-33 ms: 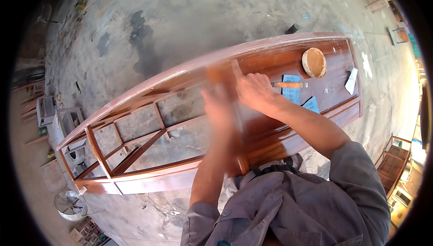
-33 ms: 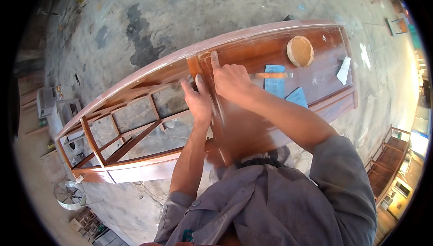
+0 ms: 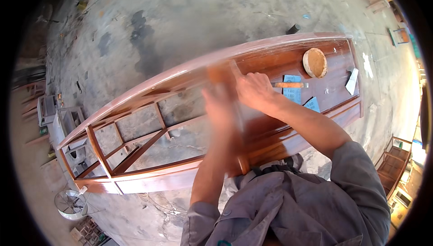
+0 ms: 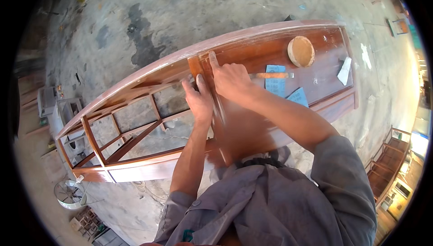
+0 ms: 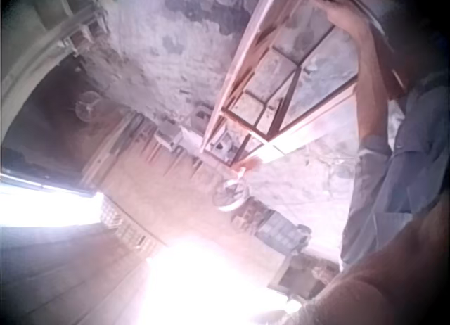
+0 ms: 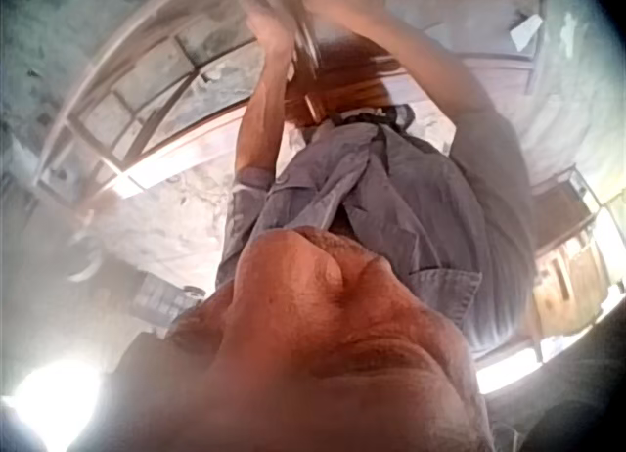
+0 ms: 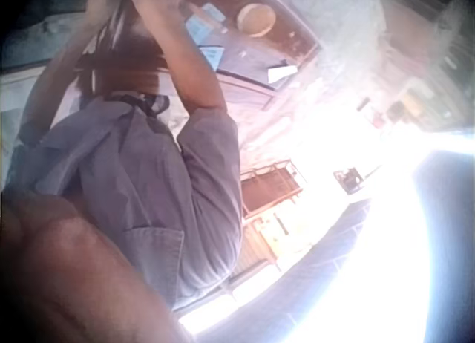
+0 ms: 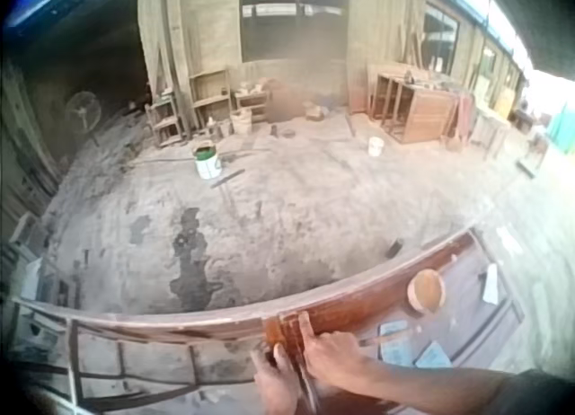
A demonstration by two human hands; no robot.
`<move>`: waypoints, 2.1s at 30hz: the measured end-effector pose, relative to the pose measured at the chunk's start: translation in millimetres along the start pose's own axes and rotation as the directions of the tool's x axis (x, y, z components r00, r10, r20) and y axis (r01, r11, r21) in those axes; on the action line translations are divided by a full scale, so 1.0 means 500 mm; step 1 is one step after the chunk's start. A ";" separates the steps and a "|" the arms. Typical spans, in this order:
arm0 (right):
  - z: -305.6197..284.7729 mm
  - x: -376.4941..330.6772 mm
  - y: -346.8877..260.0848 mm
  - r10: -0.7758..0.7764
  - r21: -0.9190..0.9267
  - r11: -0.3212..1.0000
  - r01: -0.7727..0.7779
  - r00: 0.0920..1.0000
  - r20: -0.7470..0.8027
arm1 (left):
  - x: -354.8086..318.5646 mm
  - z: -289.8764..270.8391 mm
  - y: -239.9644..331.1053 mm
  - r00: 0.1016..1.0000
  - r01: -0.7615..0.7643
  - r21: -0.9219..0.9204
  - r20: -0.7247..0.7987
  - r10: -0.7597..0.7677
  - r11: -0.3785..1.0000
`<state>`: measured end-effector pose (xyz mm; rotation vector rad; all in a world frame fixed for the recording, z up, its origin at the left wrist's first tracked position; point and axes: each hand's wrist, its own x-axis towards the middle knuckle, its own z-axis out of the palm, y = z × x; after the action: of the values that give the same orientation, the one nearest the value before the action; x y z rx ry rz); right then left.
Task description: The person sands a wooden cabinet frame using sandpaper, then wipes the surface with a cloth. They apply a liquid finish from a bottle using a brush and spread it evenly across the wood. The person continues to sand and wipe the furniture, focusing on the edges and flat surfaces.
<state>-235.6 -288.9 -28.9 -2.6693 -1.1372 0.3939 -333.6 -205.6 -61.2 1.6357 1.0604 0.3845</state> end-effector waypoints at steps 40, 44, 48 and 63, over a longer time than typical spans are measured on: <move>0.040 -0.067 -0.040 -0.177 -0.155 0.966 0.206 0.968 0.180 | -0.012 -0.022 0.017 0.999 -0.021 0.061 0.050 0.018 0.998; -0.020 -0.220 -0.065 -0.239 0.112 0.971 0.213 0.916 0.321 | -0.009 -0.010 0.007 0.997 -0.047 0.151 -0.053 0.056 0.987; 0.018 -0.351 0.004 -0.178 0.344 0.927 0.148 0.982 0.057 | -0.005 0.004 -0.026 0.988 -0.110 0.171 -0.089 0.126 0.979; 0.235 -0.840 0.205 0.391 0.528 0.787 -0.317 0.920 -0.031 | 0.005 0.004 -0.083 0.963 -0.234 0.287 -0.059 0.261 0.929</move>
<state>-484.7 -654.2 -102.7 -2.3595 -0.3915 0.4836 -348.8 -204.6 -99.8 2.0314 1.0147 0.5028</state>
